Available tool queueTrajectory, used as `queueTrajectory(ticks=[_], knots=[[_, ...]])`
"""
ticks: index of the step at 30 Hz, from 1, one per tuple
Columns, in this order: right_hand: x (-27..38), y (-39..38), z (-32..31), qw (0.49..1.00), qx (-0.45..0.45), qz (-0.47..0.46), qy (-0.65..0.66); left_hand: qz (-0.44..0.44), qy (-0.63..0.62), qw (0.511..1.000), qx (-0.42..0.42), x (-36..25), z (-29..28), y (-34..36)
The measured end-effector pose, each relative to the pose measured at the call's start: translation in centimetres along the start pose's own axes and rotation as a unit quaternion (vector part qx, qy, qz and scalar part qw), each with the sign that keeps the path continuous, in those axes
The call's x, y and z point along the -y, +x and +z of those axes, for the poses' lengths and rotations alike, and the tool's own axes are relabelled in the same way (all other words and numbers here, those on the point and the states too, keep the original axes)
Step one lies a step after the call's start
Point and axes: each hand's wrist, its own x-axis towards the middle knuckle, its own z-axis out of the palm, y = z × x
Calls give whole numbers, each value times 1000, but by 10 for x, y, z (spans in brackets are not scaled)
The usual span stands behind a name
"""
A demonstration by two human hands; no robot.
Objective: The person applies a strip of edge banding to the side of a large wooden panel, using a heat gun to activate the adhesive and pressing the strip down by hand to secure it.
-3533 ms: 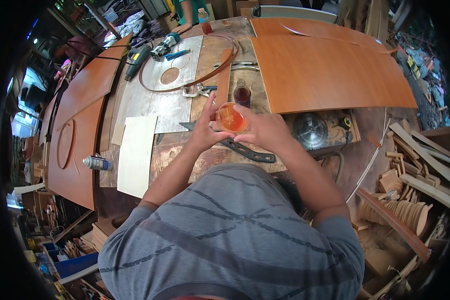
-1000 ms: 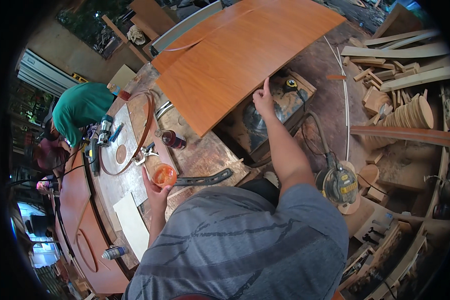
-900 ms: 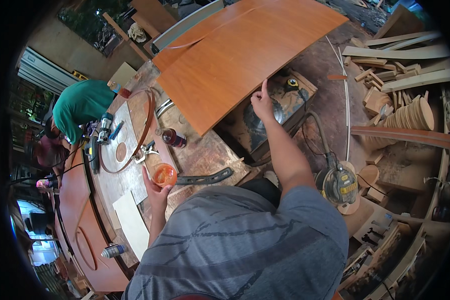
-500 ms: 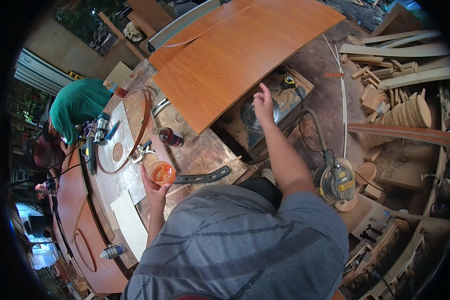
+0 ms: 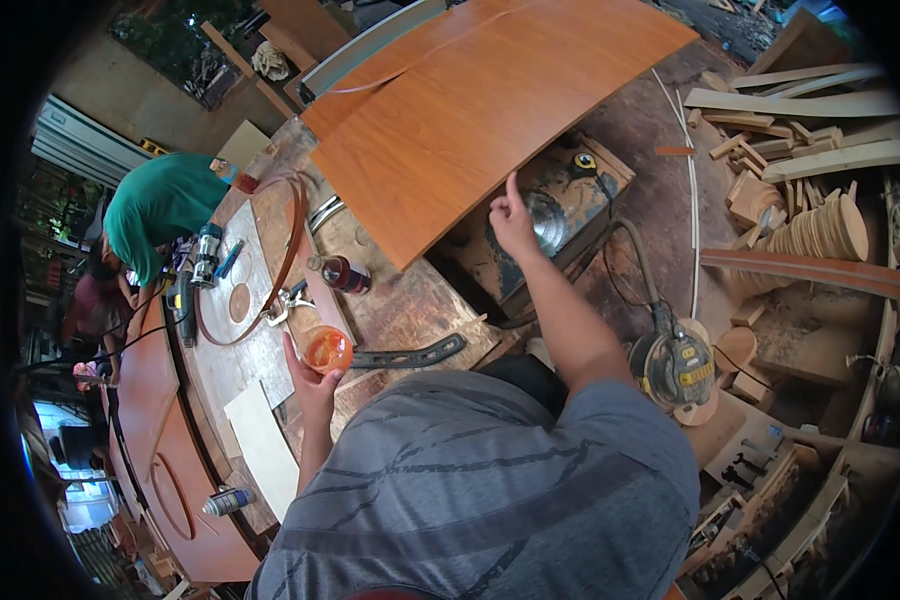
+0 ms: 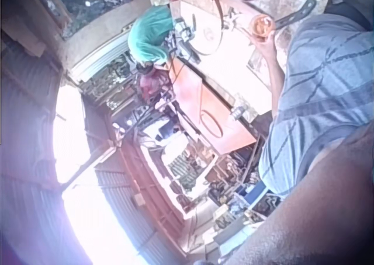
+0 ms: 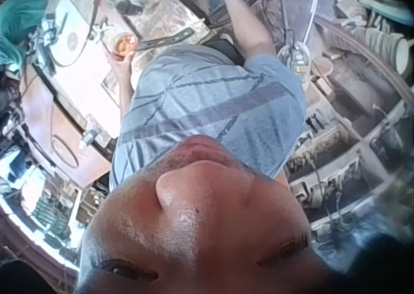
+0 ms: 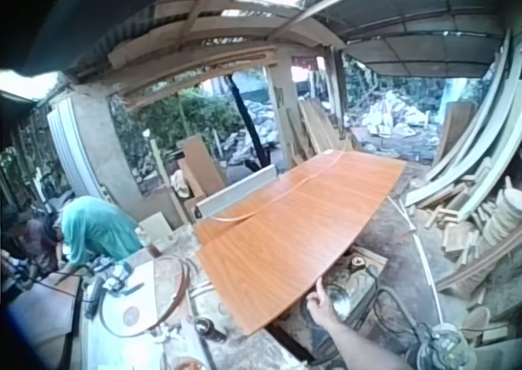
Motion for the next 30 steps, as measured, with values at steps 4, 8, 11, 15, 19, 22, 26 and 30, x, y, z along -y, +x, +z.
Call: queueTrajectory(ticks=[4, 8, 11, 15, 19, 22, 26, 30], knots=[[-8, -14, -9, 999, -30, 0, 22, -1, 13, 1000, -2, 0, 1, 2], [1, 25, -29, 988, -136, 1, 74, 8, 9, 1000, 2, 2, 0, 0], [21, 46, -37, 988, -133, 53, 60, 7, 5, 1000, 1, -2, 2, -1], [22, 44, -28, 995, -91, 44, 24, 13, 9, 1000, -3, -4, 2, -2], [10, 25, -14, 997, -62, 2, -42, 8, 20, 1000, -3, -4, 0, -3], [15, 5, -4, 1000, -12, 2, -26, 1, 12, 1000, 2, -5, 3, -1], [11, -16, -9, 997, 33, -51, -47, 12, 14, 1000, 15, -6, 7, 5], [20, -8, -19, 993, -88, -40, 65, 24, 6, 1000, 12, -9, 12, 6]])
